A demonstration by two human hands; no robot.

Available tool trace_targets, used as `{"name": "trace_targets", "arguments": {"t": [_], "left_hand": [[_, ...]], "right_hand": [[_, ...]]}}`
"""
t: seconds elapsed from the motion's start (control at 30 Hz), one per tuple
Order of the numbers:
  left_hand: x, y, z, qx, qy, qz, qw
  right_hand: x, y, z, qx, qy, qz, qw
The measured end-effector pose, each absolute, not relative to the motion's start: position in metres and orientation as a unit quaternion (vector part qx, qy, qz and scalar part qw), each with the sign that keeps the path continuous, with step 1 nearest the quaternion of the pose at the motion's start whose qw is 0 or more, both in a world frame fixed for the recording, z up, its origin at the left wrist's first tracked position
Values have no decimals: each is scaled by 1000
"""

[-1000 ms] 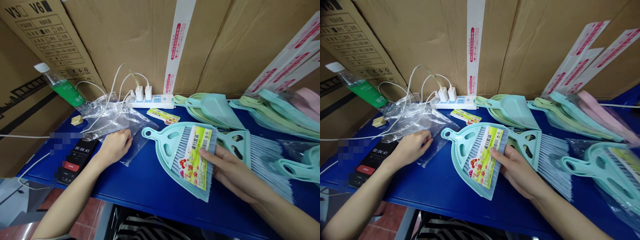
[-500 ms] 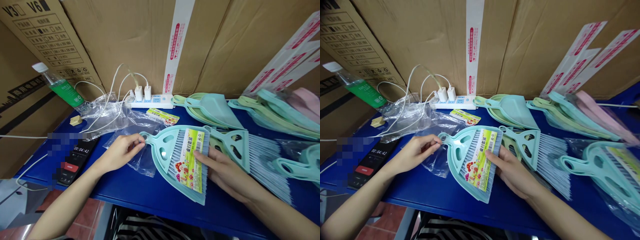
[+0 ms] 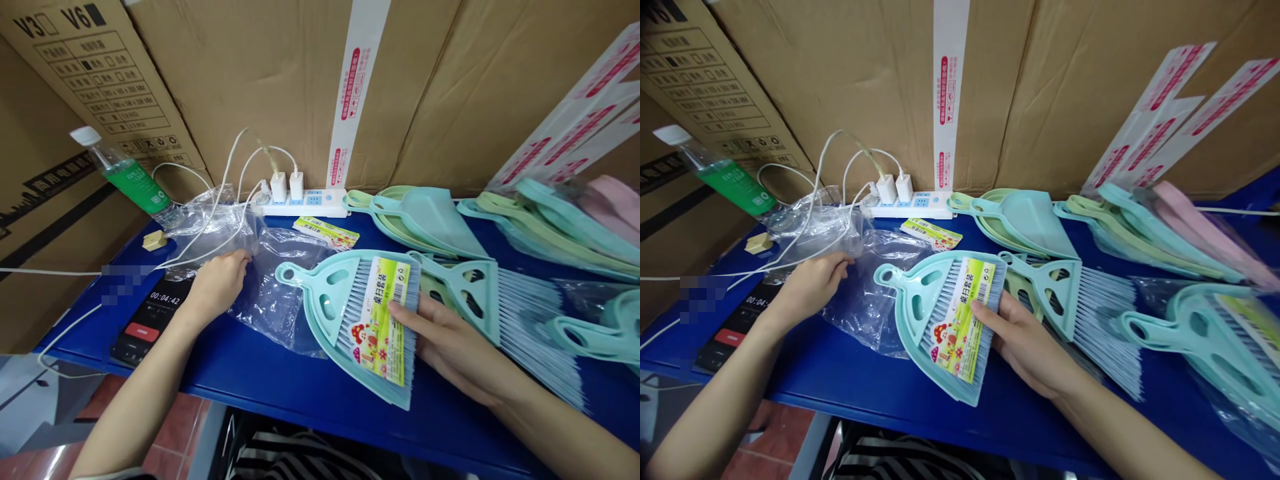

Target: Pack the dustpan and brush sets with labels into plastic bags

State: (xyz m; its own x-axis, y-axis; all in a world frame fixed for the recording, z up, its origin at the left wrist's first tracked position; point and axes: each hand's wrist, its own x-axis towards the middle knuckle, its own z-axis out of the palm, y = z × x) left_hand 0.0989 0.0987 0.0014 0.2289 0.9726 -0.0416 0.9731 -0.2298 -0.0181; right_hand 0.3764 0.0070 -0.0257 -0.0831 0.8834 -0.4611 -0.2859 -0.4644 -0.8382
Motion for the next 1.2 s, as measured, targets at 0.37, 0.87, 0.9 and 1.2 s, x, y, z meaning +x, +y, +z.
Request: {"name": "trace_targets", "arguments": {"t": [0.37,0.87,0.9,1.2], "left_hand": [[97,97,1,827,529,116,155],[99,94,1,782,504,133,341],[99,94,1,782,509,125,338],[101,96,2,807,546,80,209]], "right_hand": [[380,4,-32,-525,-294,686,409],[377,6,-39,-484,-318,712,397],[377,6,-40,-482,-319,713,396],[380,6,-37,-483,-337,713,380]]}}
